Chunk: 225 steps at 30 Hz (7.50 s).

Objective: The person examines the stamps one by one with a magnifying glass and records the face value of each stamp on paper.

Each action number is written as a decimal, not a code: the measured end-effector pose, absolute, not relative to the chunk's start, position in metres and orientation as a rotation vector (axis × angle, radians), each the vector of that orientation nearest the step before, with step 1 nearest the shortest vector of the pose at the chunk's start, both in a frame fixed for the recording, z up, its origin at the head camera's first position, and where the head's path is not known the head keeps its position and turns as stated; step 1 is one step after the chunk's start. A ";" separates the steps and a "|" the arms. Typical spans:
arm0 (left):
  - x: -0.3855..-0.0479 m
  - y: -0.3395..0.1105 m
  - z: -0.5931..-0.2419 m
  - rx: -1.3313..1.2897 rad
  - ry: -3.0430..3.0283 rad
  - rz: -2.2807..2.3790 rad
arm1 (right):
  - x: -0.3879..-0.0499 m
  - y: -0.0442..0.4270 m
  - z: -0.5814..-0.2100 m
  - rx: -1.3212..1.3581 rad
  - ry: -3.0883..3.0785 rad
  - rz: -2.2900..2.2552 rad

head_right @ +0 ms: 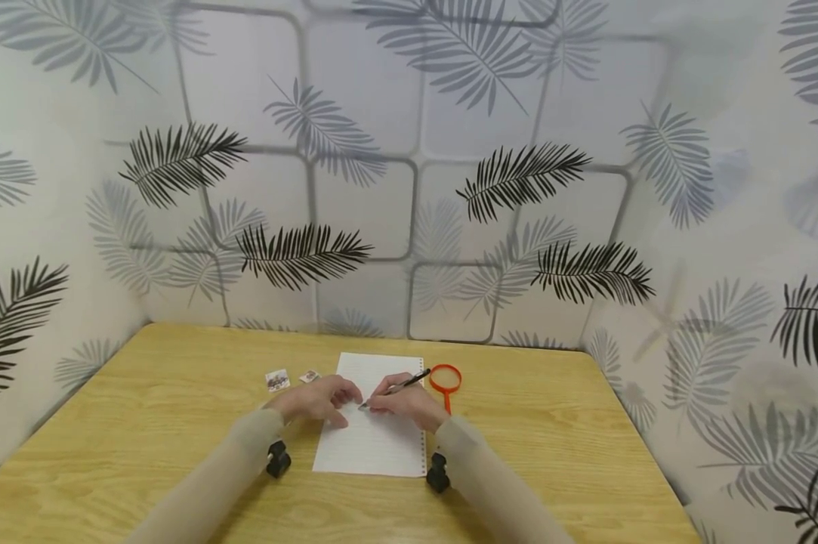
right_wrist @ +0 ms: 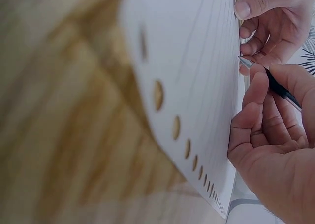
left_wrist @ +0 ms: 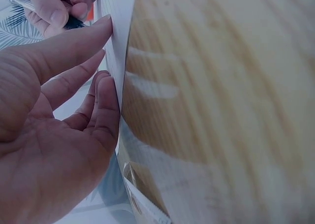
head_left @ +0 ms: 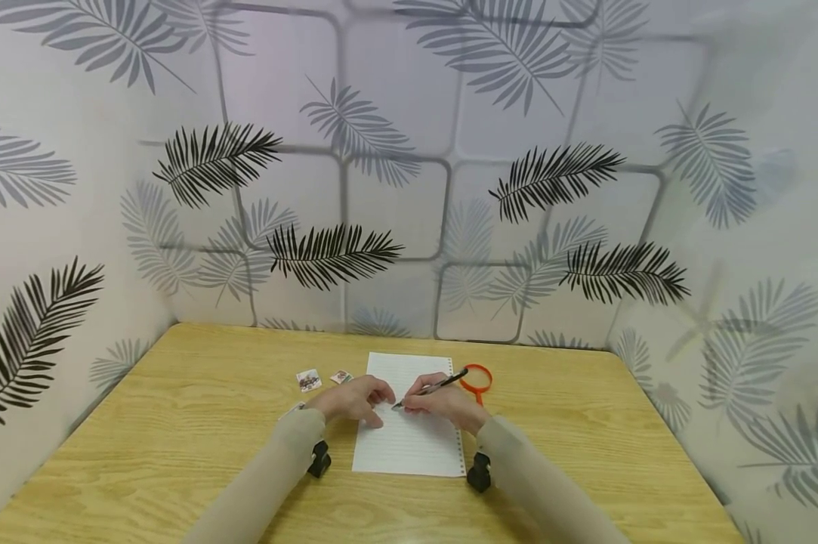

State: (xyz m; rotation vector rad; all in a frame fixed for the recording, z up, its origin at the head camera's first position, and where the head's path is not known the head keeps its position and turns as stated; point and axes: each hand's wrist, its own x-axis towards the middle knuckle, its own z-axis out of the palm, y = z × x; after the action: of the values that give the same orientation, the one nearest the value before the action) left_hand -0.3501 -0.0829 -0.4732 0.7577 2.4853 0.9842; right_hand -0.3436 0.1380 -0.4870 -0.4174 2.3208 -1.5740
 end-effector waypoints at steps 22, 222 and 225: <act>-0.351 -0.083 -0.476 0.743 2.484 0.971 | -0.346 0.140 -0.488 -0.437 2.282 -1.575; -0.348 -0.084 -0.476 0.696 2.465 0.992 | -0.339 0.145 -0.486 -0.323 2.396 -1.507; -0.348 -0.084 -0.476 0.702 2.469 0.989 | -0.340 0.145 -0.487 -0.341 2.399 -1.510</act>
State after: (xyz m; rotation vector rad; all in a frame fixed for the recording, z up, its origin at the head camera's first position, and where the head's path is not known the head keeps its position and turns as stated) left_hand -0.3483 -0.0842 -0.4760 0.7022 2.4687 0.9887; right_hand -0.3396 0.1453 -0.4867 -0.3415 2.3990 -1.5104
